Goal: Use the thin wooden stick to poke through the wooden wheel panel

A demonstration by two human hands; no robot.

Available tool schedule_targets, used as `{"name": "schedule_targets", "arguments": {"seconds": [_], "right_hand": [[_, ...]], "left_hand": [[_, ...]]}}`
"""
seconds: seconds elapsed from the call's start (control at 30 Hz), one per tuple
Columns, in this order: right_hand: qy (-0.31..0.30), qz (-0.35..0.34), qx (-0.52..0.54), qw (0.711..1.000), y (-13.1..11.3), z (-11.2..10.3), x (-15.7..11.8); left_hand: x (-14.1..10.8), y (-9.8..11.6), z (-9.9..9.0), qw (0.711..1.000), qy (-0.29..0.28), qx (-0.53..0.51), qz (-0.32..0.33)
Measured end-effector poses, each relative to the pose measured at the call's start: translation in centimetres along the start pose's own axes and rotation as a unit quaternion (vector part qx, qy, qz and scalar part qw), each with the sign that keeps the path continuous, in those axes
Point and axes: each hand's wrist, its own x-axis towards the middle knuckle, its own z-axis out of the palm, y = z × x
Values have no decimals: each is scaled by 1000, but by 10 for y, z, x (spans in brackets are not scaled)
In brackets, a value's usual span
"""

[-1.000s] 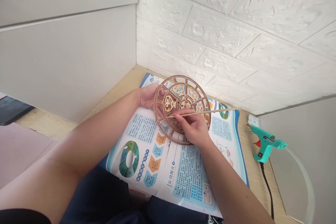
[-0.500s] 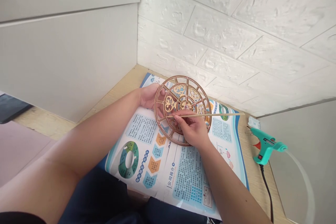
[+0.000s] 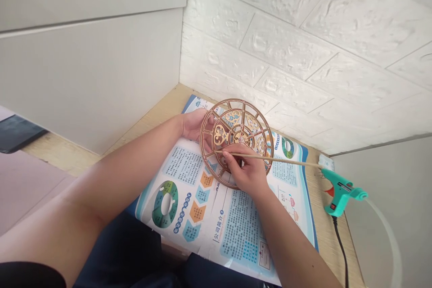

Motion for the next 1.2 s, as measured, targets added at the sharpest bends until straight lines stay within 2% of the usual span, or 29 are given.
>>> {"name": "schedule_targets", "arguments": {"seconds": [0.2, 0.37, 0.57, 0.73, 0.9, 1.07, 1.2], "right_hand": [[-2, -27, 80, 996, -6, 4, 0], [-61, -50, 120, 990, -5, 7, 1], [-76, -35, 92, 992, -3, 8, -1], [-80, -44, 87, 992, -4, 9, 1], [-95, -87, 53, 990, -3, 11, 2], [-108, -82, -2, 991, -4, 11, 2], [-112, -81, -9, 990, -2, 11, 3]], "left_hand": [[1, 0, -5, 998, -53, -3, 21], [0, 1, -4, 999, -34, 5, 11], [1, 1, -4, 1000, -21, -10, -2], [1, -1, -5, 1000, -15, 0, 7], [1, 0, -4, 1000, -10, 6, 13], [1, -2, -5, 999, -11, 24, 22], [1, -4, -5, 999, 10, 26, 20]]}}
